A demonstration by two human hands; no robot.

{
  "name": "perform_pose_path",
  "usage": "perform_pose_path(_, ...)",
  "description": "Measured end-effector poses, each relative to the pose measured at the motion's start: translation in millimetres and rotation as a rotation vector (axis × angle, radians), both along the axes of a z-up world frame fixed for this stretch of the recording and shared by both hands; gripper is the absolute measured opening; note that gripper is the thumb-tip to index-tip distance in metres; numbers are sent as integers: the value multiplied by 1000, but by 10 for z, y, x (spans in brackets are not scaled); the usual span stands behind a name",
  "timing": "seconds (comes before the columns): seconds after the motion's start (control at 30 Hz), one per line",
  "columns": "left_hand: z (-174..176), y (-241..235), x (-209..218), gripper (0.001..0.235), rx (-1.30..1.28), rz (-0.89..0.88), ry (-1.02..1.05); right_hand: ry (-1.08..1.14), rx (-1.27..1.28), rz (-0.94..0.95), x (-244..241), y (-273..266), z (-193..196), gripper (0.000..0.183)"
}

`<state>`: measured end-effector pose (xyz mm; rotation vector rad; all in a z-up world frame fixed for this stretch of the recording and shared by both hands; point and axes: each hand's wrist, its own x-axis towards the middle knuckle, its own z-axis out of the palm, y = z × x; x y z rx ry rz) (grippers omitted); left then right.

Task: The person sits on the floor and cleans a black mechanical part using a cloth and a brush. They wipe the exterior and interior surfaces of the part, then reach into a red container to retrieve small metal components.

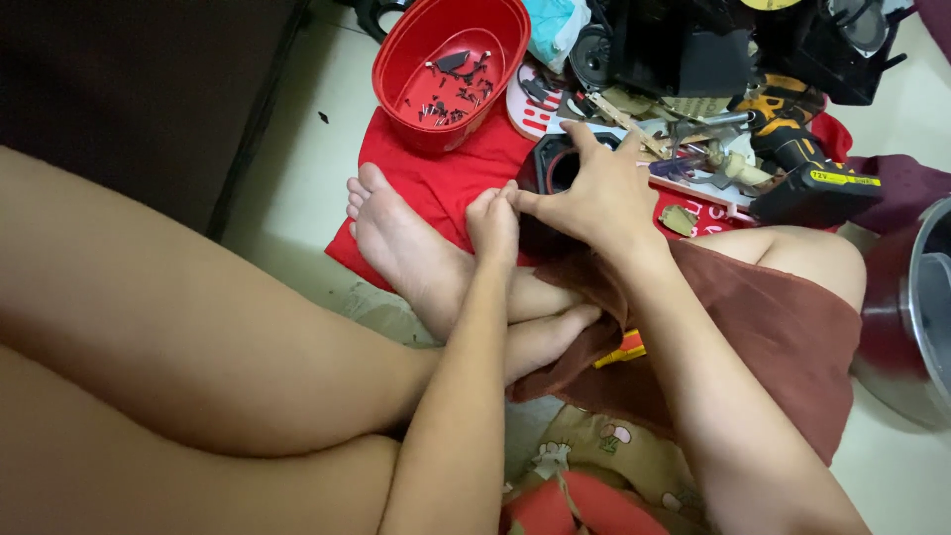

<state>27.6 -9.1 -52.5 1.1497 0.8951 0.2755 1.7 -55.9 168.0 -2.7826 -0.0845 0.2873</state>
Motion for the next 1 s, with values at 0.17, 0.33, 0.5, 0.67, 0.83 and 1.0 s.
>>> perform_pose_path(0.17, 186, 36, -78, 23, -12, -19, 58, 3, -19, 12, 49, -53, -66, 79)
perform_pose_path(0.33, 59, -1, -14, 25, 18, -16, 30, -4, -15, 36, 66, -104, -74, 77)
perform_pose_path(0.5, 188, 23, -72, 23, 6, -12, 39, -101, 36, 60, 2, -81, -115, 77)
perform_pose_path(0.67, 189, 31, -89, 23, 11, -40, 65, -231, 44, 76, -75, -112, -295, 69)
perform_pose_path(0.83, 2, 42, -34, 23, 23, -60, 75, -210, -101, 121, -49, -93, -316, 68)
perform_pose_path(1.0, -86, 18, 34, 23, 27, -43, 40, -151, -165, 121, -34, -167, -334, 75)
